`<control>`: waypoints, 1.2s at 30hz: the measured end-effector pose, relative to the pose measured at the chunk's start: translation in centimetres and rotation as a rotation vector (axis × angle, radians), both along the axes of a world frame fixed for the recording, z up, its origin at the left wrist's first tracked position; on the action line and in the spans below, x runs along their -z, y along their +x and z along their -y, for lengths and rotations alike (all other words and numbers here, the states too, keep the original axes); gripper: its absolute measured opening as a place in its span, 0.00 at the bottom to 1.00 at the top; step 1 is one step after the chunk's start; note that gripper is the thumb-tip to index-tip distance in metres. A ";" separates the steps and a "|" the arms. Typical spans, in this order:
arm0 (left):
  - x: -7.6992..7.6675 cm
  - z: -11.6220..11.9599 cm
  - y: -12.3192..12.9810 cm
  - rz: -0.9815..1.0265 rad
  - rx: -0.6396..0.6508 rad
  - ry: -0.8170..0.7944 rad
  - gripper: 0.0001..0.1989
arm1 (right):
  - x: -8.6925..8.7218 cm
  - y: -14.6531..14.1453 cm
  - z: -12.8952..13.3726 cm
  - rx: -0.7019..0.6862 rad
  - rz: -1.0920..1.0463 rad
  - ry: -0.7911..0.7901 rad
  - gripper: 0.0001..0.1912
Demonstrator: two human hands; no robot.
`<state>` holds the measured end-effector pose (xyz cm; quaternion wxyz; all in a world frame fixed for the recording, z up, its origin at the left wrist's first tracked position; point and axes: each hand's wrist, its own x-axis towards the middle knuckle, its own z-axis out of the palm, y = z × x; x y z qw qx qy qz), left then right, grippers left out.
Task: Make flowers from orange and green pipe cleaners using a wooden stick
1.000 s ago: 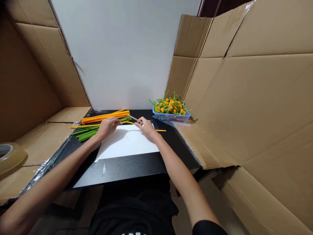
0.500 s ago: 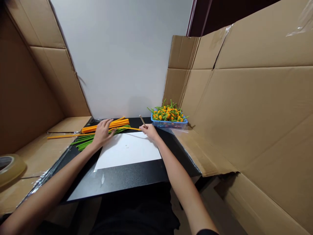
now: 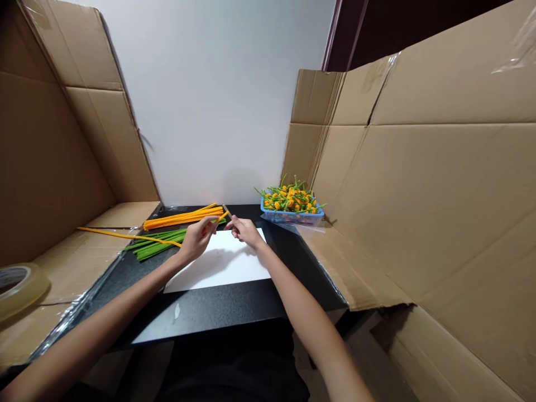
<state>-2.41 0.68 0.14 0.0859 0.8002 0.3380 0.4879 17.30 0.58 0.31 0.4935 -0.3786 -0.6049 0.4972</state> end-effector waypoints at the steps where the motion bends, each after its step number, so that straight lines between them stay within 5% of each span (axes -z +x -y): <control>1: -0.1 0.0 0.0 -0.001 0.001 -0.006 0.14 | 0.1 -0.1 0.0 -0.017 0.003 0.019 0.28; 8: -0.4 0.8 0.4 -0.007 0.019 -0.033 0.13 | -0.3 -0.6 0.6 0.005 -0.079 0.084 0.19; 16: 0.0 1.0 0.7 -0.003 0.057 -0.046 0.11 | -0.7 -0.7 1.0 0.007 -0.064 0.060 0.28; 22: -0.9 0.7 0.7 0.051 0.207 -0.147 0.12 | -1.4 -0.1 1.4 -0.088 -0.084 0.014 0.28; 29: -2.6 0.2 -0.5 -0.186 0.331 -0.153 0.12 | -2.8 1.4 2.4 -0.355 0.340 0.034 0.25; 32: -2.4 0.1 -0.6 -0.310 0.304 -0.130 0.09 | -2.8 1.4 2.5 -0.246 0.609 0.145 0.25; 36: -1.5 -0.2 -0.4 -0.447 0.149 -0.099 0.11 | -2.0 0.4 2.6 0.113 0.997 0.310 0.18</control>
